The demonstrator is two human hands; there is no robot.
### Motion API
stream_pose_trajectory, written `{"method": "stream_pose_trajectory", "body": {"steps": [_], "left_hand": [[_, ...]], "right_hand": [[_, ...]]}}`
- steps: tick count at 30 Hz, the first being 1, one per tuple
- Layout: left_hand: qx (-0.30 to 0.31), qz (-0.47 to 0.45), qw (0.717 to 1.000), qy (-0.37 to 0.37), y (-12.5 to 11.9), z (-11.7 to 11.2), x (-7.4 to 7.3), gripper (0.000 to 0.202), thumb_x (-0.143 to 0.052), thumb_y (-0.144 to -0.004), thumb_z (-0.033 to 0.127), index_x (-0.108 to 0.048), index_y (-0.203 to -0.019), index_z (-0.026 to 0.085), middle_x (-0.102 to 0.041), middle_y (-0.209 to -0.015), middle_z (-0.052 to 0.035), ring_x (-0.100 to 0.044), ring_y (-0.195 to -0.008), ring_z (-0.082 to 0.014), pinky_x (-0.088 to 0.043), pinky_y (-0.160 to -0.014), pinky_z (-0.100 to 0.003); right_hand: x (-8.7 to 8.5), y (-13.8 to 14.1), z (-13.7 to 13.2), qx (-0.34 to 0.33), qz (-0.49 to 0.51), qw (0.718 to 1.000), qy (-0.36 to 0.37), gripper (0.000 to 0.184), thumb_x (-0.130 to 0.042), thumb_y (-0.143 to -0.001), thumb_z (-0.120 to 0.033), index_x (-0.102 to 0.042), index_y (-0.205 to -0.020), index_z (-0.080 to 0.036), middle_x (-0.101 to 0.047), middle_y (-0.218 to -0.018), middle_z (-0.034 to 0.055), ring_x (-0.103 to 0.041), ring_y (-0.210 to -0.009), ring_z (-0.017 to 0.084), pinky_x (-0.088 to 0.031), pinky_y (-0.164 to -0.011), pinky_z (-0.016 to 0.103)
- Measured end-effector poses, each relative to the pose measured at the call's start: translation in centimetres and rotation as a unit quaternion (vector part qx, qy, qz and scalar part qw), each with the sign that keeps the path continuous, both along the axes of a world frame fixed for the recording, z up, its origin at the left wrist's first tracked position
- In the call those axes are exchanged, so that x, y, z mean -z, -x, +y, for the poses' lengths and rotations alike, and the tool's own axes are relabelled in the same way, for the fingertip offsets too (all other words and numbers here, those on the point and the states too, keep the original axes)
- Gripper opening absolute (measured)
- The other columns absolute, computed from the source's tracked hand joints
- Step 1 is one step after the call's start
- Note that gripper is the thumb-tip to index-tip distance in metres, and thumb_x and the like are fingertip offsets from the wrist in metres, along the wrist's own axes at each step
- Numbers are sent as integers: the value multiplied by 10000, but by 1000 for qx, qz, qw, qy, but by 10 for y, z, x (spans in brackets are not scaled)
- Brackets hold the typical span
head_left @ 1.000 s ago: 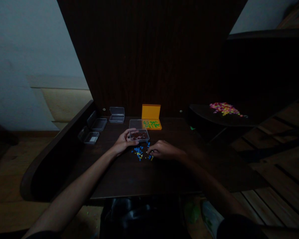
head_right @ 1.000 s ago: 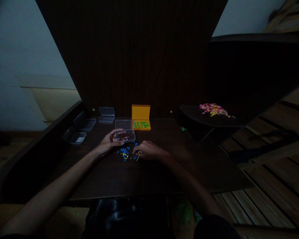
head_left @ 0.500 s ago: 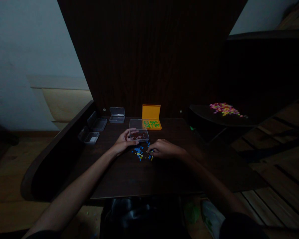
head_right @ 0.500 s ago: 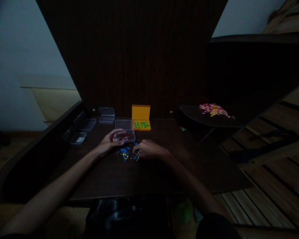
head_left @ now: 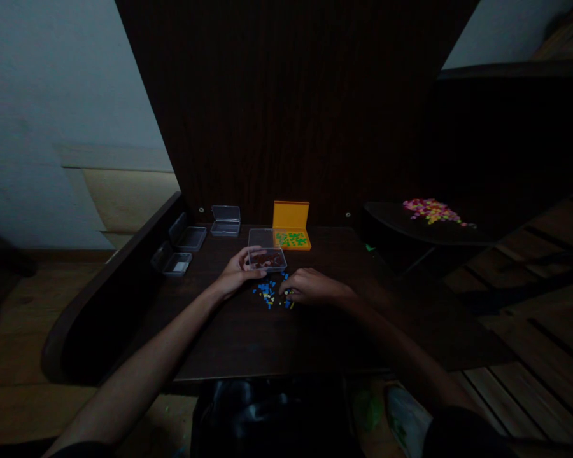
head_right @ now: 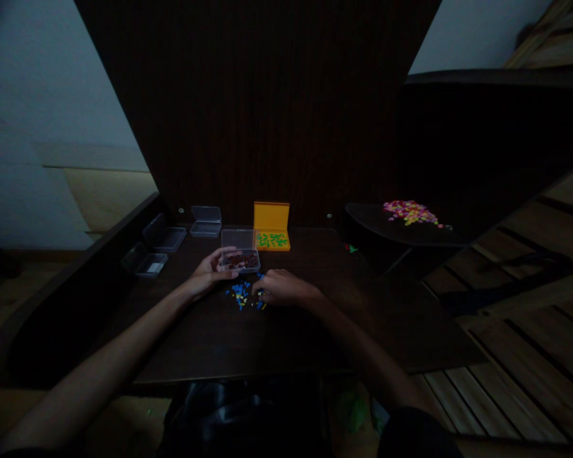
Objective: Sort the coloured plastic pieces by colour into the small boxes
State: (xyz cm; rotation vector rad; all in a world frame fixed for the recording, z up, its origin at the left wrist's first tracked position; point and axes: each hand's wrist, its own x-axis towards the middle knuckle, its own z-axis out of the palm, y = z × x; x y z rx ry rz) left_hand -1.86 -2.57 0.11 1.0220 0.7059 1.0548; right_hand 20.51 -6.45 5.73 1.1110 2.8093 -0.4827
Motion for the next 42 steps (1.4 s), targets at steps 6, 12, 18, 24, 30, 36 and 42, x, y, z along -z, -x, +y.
{"method": "stream_pose_trajectory", "body": {"steps": [6,12,18,24,30,36,42], "left_hand": [[-2,1,1000,-6,1,1,2,711,-866,-501,64,-582,-1142,184,-588,-1318,-113,-680,-1016,-232,-470,-1023,-483],[-3,-1,1000,-8,0,1,1,728,-870,-499,68,-574,-1155,181,-580,-1328,-120,-679,-1014,-231,-480,-1014,-475],[-2,-1,1000,-6,0,0,-2,712,-869,-500,66,-573,-1138,175,-577,-1326,-122,-681,-1004,-224,-478,-1012,-467],[-6,-4,1000,-4,0,-1,-4,707,-860,-503,52,-573,-1138,176,-576,-1330,-115,-675,-1028,-227,-463,-1031,-466],[-4,-3,1000,-6,0,-1,-4,710,-859,-508,55,-572,-1146,175,-571,-1335,-122,-681,-1008,-222,-479,-1013,-464],[-4,1,1000,-20,-1,-1,-2,696,-862,-517,67,-584,-1146,174,-593,-1310,-121,-679,-1003,-219,-475,-1017,-463],[11,-11,1000,-19,-4,-2,2,701,-853,-507,40,-586,-1140,182,-636,-1237,-86,-673,-1002,-201,-491,-996,-428]], "right_hand": [[4,2,1,-26,17,999,-24,248,-559,-887,-183,-706,-1083,-227,-671,-1007,53,-612,-934,173,-429,-778,263],[16,2,3,-37,37,998,-46,250,-587,-887,-189,-700,-1106,-233,-632,-1054,47,-597,-922,161,-432,-775,266],[23,4,3,-48,34,997,-54,229,-573,-903,-196,-704,-1086,-235,-653,-1035,39,-608,-891,149,-427,-734,246],[25,7,-1,-26,22,997,-64,190,-552,-924,-201,-712,-1025,-217,-676,-1053,46,-618,-902,149,-415,-719,241],[25,7,-6,-11,-16,994,-108,205,-535,-927,-184,-686,-1062,-214,-672,-1098,64,-612,-794,136,-380,-626,236],[5,4,-2,-10,135,979,-150,225,-499,-947,-182,-683,-1076,-196,-678,-1044,61,-623,-866,144,-440,-723,237],[-14,13,19,23,163,970,-181,252,-514,-927,-137,-687,-1100,-198,-663,-1068,67,-609,-924,155,-463,-801,263]]}}
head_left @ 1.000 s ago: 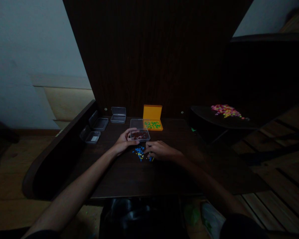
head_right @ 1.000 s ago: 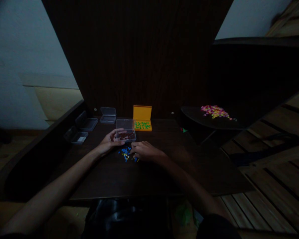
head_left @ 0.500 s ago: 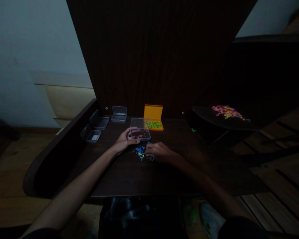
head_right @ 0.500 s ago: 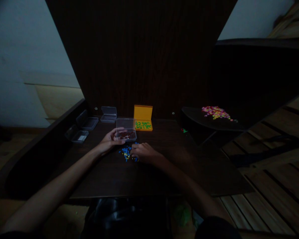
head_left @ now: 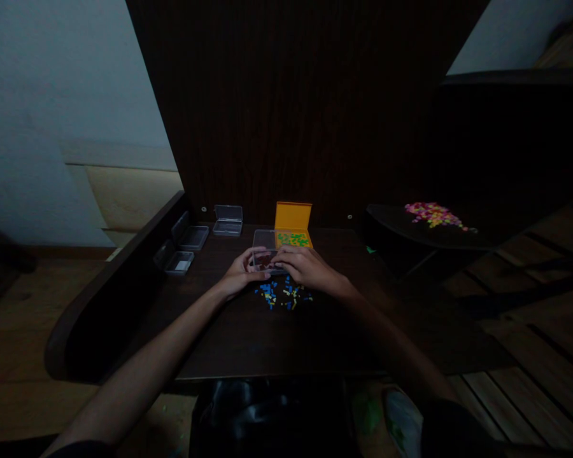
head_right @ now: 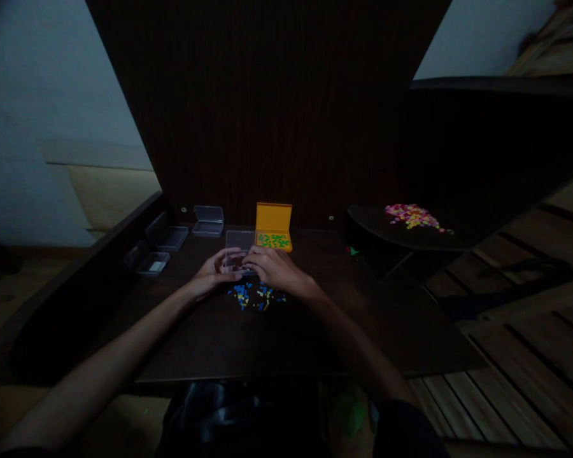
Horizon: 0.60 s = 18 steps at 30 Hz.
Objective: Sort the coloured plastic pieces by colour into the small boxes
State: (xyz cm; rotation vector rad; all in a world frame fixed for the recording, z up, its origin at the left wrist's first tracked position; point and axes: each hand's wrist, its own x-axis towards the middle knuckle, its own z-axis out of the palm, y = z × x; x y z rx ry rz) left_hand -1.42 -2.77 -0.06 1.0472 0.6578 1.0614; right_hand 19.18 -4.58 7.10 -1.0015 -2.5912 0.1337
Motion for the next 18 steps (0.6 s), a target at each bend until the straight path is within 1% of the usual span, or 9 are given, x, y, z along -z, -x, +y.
{"method": "stream_pose_trajectory", "body": {"steps": [3,7,13,18], "left_hand": [[7,-3,1000,2,-1,-1,2,714,-852,-508,44,-576,-1151,184,-637,-1237,-87,-679,-979,-195,-504,-975,-419],[13,-2,1000,3,-2,-1,2,714,-857,-502,54,-574,-1144,186,-622,-1260,-93,-681,-972,-203,-511,-966,-433],[18,5,1000,4,-3,-3,-1,699,-861,-498,64,-574,-1124,179,-643,-1198,-78,-685,-925,-181,-522,-951,-407],[14,2,1000,5,-4,-4,-2,707,-860,-498,60,-571,-1131,182,-663,-1111,-51,-680,-890,-157,-538,-904,-354]], "right_hand": [[1,5,8,25,-59,998,5,256,-524,-913,-128,-689,-1094,-202,-655,-1078,69,-600,-897,162,-456,-773,270],[4,9,12,25,-100,995,12,257,-515,-916,-144,-689,-1098,-197,-646,-1090,80,-594,-903,173,-447,-766,279],[0,14,11,26,-117,992,26,329,-507,-892,-87,-686,-1142,-205,-637,-1113,87,-595,-928,182,-447,-771,281],[4,16,13,23,-103,994,21,344,-500,-917,-118,-645,-1216,-208,-641,-1104,96,-593,-941,189,-453,-791,295]]}}
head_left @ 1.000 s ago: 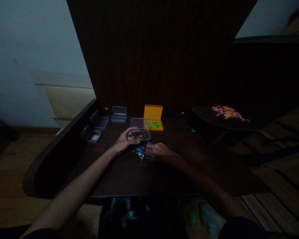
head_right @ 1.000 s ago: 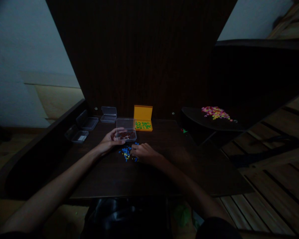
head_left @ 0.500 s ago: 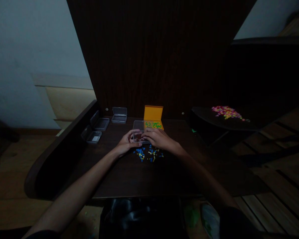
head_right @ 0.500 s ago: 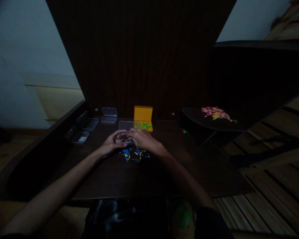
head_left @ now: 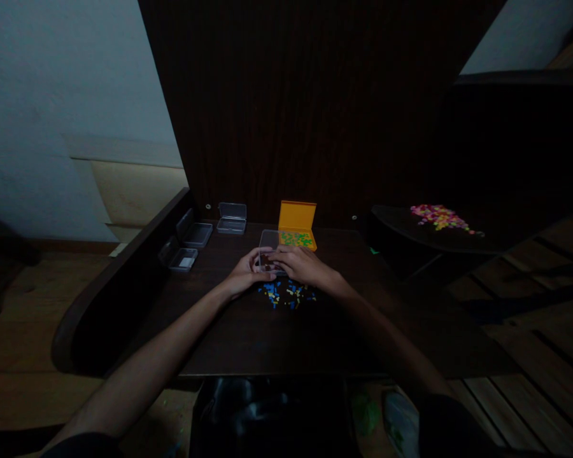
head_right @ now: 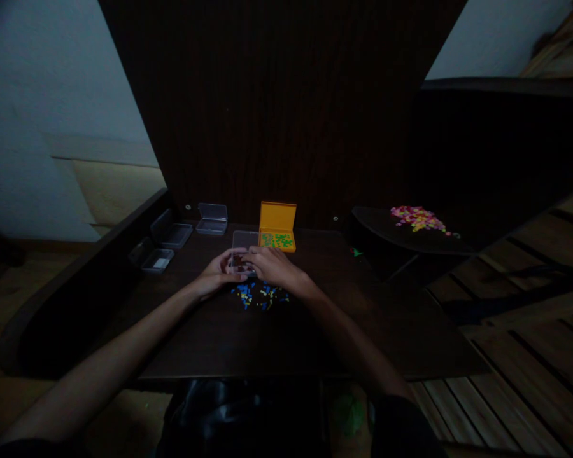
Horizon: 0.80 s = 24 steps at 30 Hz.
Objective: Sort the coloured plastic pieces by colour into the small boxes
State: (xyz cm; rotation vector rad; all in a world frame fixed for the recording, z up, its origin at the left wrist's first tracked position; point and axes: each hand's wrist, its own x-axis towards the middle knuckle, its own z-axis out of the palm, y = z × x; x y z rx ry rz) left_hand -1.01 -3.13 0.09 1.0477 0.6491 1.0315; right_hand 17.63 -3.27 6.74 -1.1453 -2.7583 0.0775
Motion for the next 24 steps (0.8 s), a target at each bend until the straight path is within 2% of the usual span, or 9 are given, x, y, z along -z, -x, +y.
{"method": "stream_pose_trajectory", "body": {"steps": [3,9,15,20,24], "left_hand": [[-2,1,1000,5,0,0,-1,707,-858,-496,51,-574,-1129,184,-664,-1075,-40,-678,-876,-149,-548,-866,-325],[6,0,1000,4,0,-1,-2,705,-857,-509,61,-570,-1141,185,-670,-1079,-50,-688,-896,-182,-536,-916,-388],[15,-7,1000,10,1,-1,-1,721,-853,-511,47,-561,-1156,186,-665,-1085,-52,-694,-918,-197,-537,-906,-388],[10,-6,1000,11,1,-2,-3,682,-848,-523,52,-569,-1129,193,-659,-1126,-59,-691,-957,-205,-529,-925,-394],[6,-6,1000,8,1,0,-3,682,-846,-522,48,-574,-1131,189,-642,-1201,-78,-689,-973,-209,-506,-974,-435]], "right_hand": [[4,-1,2,1,17,1000,-6,360,-500,-921,-123,-611,-1255,-196,-660,-1119,102,-603,-948,195,-459,-806,308],[4,-1,-1,11,-3,1000,-23,362,-509,-910,-119,-611,-1249,-194,-696,-1144,101,-646,-948,208,-463,-780,294],[2,-1,-5,27,-37,998,-32,364,-537,-906,-134,-611,-1260,-175,-710,-1120,127,-668,-935,223,-478,-799,311],[1,-9,-3,11,56,998,-37,368,-489,-922,-130,-618,-1261,-197,-692,-1188,103,-666,-1002,223,-490,-860,332],[2,-21,-4,-16,152,988,-37,286,-499,-916,-177,-684,-1133,-174,-722,-1089,90,-668,-963,200,-496,-865,324]]}}
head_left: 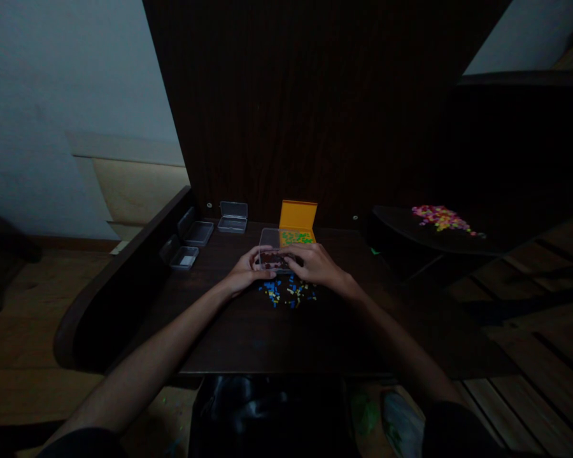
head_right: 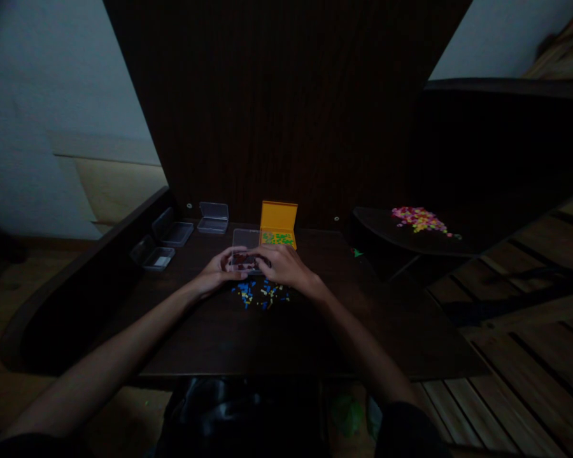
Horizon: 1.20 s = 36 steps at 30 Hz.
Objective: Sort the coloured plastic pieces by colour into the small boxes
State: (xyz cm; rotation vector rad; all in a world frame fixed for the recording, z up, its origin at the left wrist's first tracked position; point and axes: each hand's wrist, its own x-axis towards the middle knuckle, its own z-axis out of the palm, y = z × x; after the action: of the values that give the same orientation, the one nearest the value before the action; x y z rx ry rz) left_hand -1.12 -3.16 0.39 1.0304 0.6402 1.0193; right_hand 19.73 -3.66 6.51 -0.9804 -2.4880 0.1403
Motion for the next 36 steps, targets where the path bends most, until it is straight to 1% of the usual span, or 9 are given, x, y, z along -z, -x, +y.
{"method": "stream_pose_trajectory", "body": {"steps": [3,6,10,17,24,29,31,33,36], "left_hand": [[-7,0,1000,-5,1,2,1,671,-841,-521,41,-580,-1122,184,-610,-1267,-93,-689,-983,-215,-497,-990,-451],[-16,9,1000,-2,2,3,2,687,-840,-515,35,-573,-1130,182,-601,-1278,-100,-690,-984,-214,-497,-990,-448],[-19,13,1000,6,2,3,3,707,-849,-510,49,-566,-1143,183,-591,-1296,-108,-684,-1001,-222,-508,-976,-445],[-23,17,1000,2,3,4,4,705,-864,-501,71,-574,-1132,191,-597,-1287,-105,-685,-993,-222,-483,-1000,-479],[-28,16,999,2,3,4,3,708,-862,-501,71,-575,-1138,188,-601,-1276,-105,-688,-993,-236,-486,-993,-485],[-23,10,1000,9,2,3,1,708,-861,-497,58,-569,-1129,187,-589,-1288,-102,-686,-1000,-235,-496,-983,-466],[-18,10,1000,8,2,2,1,701,-859,-503,58,-570,-1128,188,-589,-1290,-102,-688,-993,-229,-495,-985,-461],[-14,11,1000,4,1,2,2,695,-857,-507,55,-572,-1126,188,-600,-1275,-99,-692,-969,-217,-495,-984,-455],[-7,13,1000,0,0,2,4,688,-853,-509,48,-578,-1124,189,-623,-1236,-87,-693,-936,-195,-505,-965,-428]], "right_hand": [[1,-10,-5,-28,20,999,19,201,-552,-870,-176,-715,-988,-171,-725,-940,67,-657,-839,172,-501,-781,298],[4,-18,-13,-68,-14,995,71,154,-583,-851,-168,-723,-914,-173,-702,-900,53,-636,-797,150,-482,-732,266],[10,-21,-22,-96,-94,982,130,177,-594,-864,-155,-735,-962,-197,-678,-957,42,-624,-841,135,-455,-745,246],[21,-18,-24,-74,-148,978,127,211,-596,-874,-169,-732,-1024,-228,-665,-962,36,-610,-847,145,-437,-730,254],[22,-17,-24,-84,-140,977,140,179,-559,-900,-180,-725,-964,-199,-675,-927,37,-614,-848,145,-435,-741,248],[8,-12,-20,-146,-45,963,222,182,-600,-895,-269,-731,-951,-155,-678,-817,25,-562,-673,105,-429,-659,226],[1,-10,-14,-134,3,964,229,218,-616,-885,-311,-734,-958,-142,-672,-772,18,-526,-617,96,-411,-610,220],[-3,-6,-6,-94,32,974,205,219,-620,-877,-304,-737,-960,-138,-668,-750,17,-517,-612,96,-394,-601,220],[-7,0,6,-26,27,986,162,195,-612,-873,-243,-742,-977,-140,-659,-728,16,-524,-630,102,-367,-615,226]]}}
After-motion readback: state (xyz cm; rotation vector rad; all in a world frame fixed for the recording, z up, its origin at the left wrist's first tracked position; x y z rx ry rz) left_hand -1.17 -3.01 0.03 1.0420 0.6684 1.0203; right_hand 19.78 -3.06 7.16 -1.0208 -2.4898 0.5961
